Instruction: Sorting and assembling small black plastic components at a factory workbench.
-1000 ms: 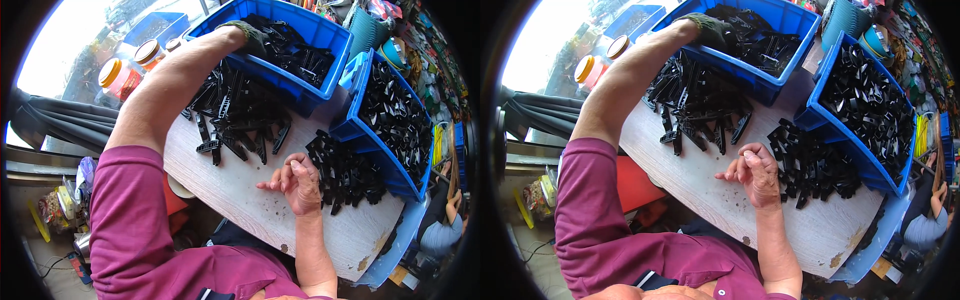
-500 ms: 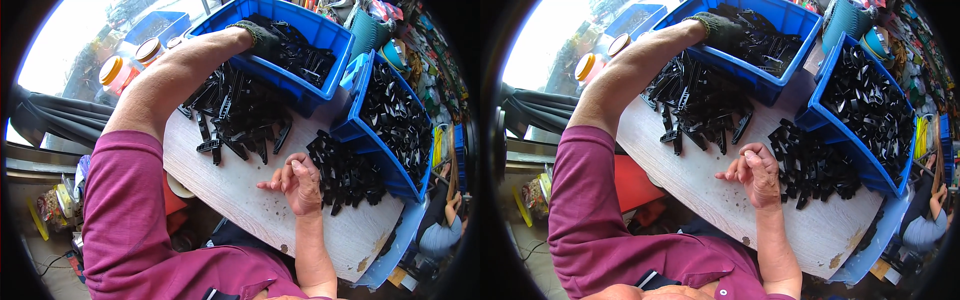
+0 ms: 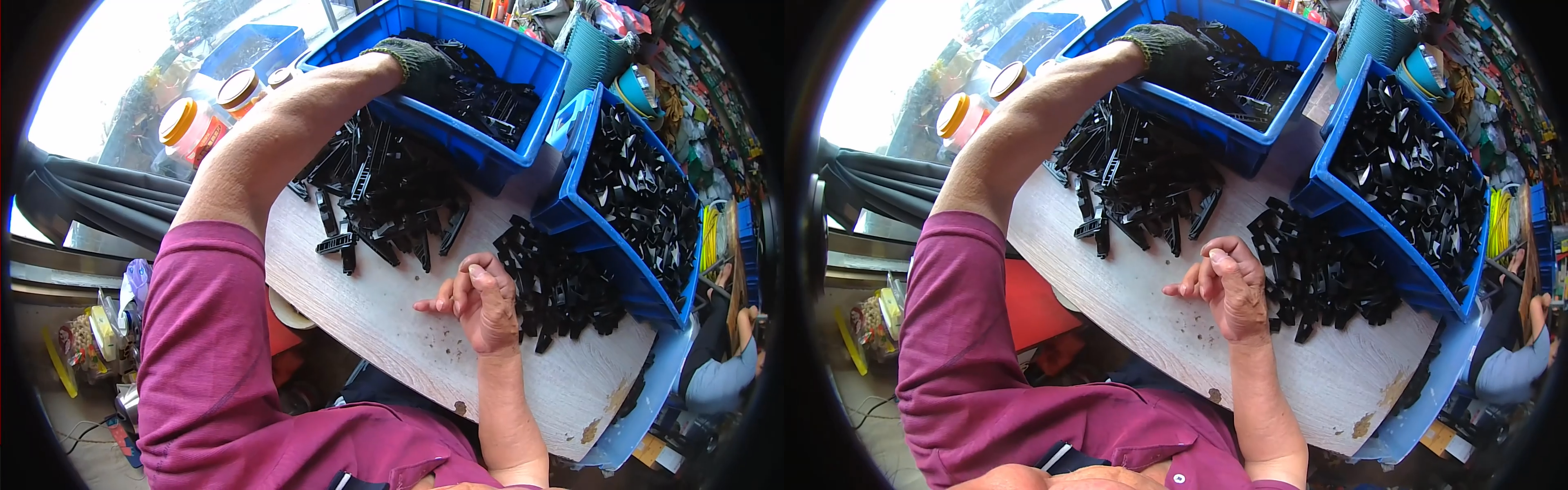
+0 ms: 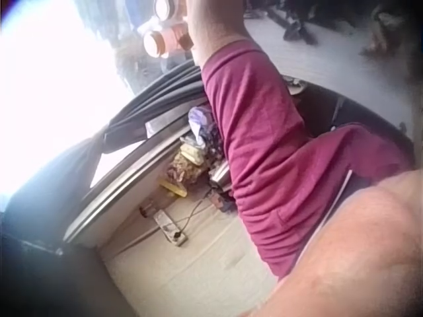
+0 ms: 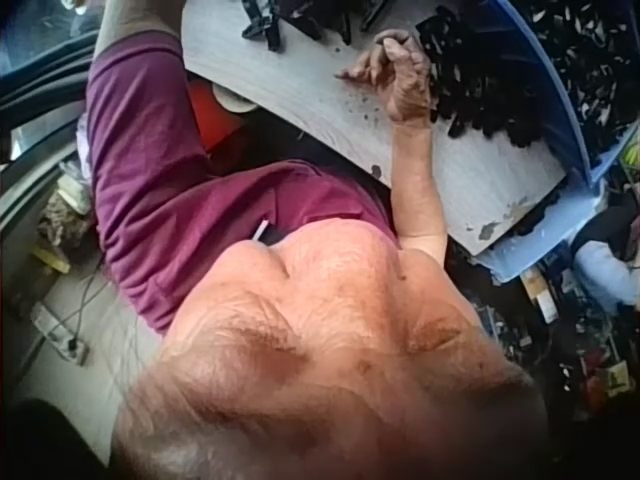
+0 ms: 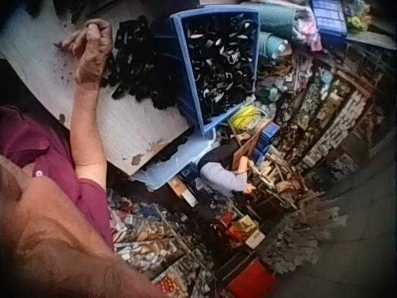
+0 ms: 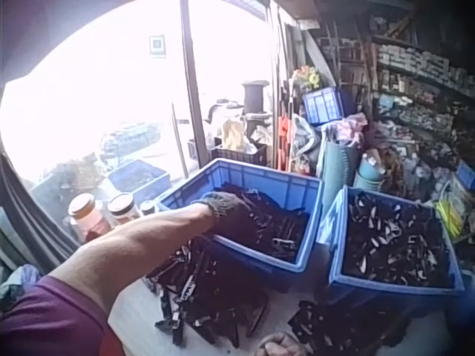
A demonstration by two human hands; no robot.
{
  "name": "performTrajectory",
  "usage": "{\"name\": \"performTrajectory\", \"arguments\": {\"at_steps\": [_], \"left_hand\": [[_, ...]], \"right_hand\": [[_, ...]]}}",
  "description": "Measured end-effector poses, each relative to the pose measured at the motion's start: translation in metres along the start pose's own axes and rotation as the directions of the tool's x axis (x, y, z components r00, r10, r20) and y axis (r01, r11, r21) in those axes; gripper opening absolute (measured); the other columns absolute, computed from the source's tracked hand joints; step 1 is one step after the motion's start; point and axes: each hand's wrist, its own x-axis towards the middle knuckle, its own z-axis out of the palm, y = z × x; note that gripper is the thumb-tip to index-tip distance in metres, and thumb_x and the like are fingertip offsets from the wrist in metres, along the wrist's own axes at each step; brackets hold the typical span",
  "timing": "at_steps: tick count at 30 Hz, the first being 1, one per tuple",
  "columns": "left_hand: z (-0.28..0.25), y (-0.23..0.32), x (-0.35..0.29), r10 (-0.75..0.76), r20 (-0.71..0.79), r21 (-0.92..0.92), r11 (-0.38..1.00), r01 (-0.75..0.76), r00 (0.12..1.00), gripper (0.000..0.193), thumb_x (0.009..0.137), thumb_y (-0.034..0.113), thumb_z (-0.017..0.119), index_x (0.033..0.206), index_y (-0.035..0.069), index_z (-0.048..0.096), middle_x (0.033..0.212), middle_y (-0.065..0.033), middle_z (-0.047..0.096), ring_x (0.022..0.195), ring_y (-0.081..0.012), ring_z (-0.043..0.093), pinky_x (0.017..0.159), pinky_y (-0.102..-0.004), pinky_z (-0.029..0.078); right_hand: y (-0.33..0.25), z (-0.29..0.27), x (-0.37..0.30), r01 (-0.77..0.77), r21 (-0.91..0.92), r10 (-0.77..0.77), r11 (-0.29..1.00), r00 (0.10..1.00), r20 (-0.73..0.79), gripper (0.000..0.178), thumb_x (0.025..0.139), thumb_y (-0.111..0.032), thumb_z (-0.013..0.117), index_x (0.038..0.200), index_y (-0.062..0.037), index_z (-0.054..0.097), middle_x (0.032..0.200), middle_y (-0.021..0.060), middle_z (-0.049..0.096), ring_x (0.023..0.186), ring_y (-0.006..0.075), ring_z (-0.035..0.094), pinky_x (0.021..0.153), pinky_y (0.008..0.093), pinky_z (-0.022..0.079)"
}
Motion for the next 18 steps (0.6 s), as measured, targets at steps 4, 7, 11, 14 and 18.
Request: {"name": "performTrajectory", "arguments": {"at_steps": [4, 7, 11, 14, 18], "left_hand": [[-0.003, 0.004, -0.008, 0.062, -0.175, -0.021, 0.998, -0.066, 0.983, 0.043, 0.089, 0.047, 0.062, 0.106, 0.009, 0.073, 0.1, -0.0211, 0.071, 0.097, -0.0372, 0.069, 0.086, -0.0472, 0.054], [-0.01, 0.008, -0.003, -0.024, -0.09, 0.071, 0.997, 0.03, 0.996, 0.041, 0.085, 0.043, 0.066, 0.119, 0.018, 0.071, 0.113, -0.0142, 0.071, 0.106, -0.0346, 0.067, 0.092, -0.0458, 0.054], [-0.014, 0.006, -0.008, -0.071, -0.171, 0.001, 0.997, 0.072, 0.983, 0.038, 0.084, 0.039, 0.068, 0.114, 0.016, 0.072, 0.108, -0.0149, 0.072, 0.102, -0.0348, 0.068, 0.088, -0.0461, 0.054], [-0.017, 0.0, -0.013, -0.082, -0.347, -0.088, 0.995, 0.054, 0.934, 0.032, 0.084, 0.035, 0.069, 0.109, 0.014, 0.072, 0.102, -0.0147, 0.073, 0.096, -0.0354, 0.069, 0.085, -0.0455, 0.055], [-0.022, -0.003, -0.024, -0.202, -0.511, -0.362, 0.932, 0.004, 0.835, 0.027, 0.084, 0.029, 0.072, 0.104, 0.01, 0.071, 0.094, -0.0132, 0.072, 0.089, -0.0316, 0.07, 0.079, -0.0417, 0.055]], "right_hand": [[0.001, -0.001, 0.0, -0.005, -0.002, 0.005, 1.0, 1.0, 0.01, 0.017, 0.101, -0.024, 0.052, 0.106, -0.0083, 0.057, 0.057, 0.0031, 0.048, 0.067, 0.0211, 0.064, 0.079, 0.0619, 0.059], [0.001, 0.0, 0.001, -0.001, 0.005, 0.001, 1.0, 1.0, 0.016, 0.017, 0.101, -0.023, 0.052, 0.106, -0.0081, 0.057, 0.057, 0.0029, 0.048, 0.067, 0.0211, 0.064, 0.079, 0.0618, 0.059], [0.002, 0.0, 0.0, -0.004, 0.004, 0.004, 1.0, 1.0, 0.01, 0.016, 0.101, -0.022, 0.052, 0.107, -0.0082, 0.057, 0.057, 0.0029, 0.048, 0.067, 0.021, 0.064, 0.079, 0.0617, 0.06], [0.001, -0.001, 0.0, 0.008, 0.003, -0.008, 1.0, 1.0, 0.017, 0.017, 0.101, -0.023, 0.053, 0.107, -0.008, 0.057, 0.058, 0.0033, 0.048, 0.067, 0.021, 0.064, 0.079, 0.0614, 0.06], [0.002, 0.0, -0.001, 0.002, 0.053, -0.003, 0.999, 1.0, 0.023, 0.016, 0.101, -0.02, 0.054, 0.109, -0.0062, 0.058, 0.06, 0.0017, 0.05, 0.067, 0.018, 0.064, 0.077, 0.0542, 0.062]]}}
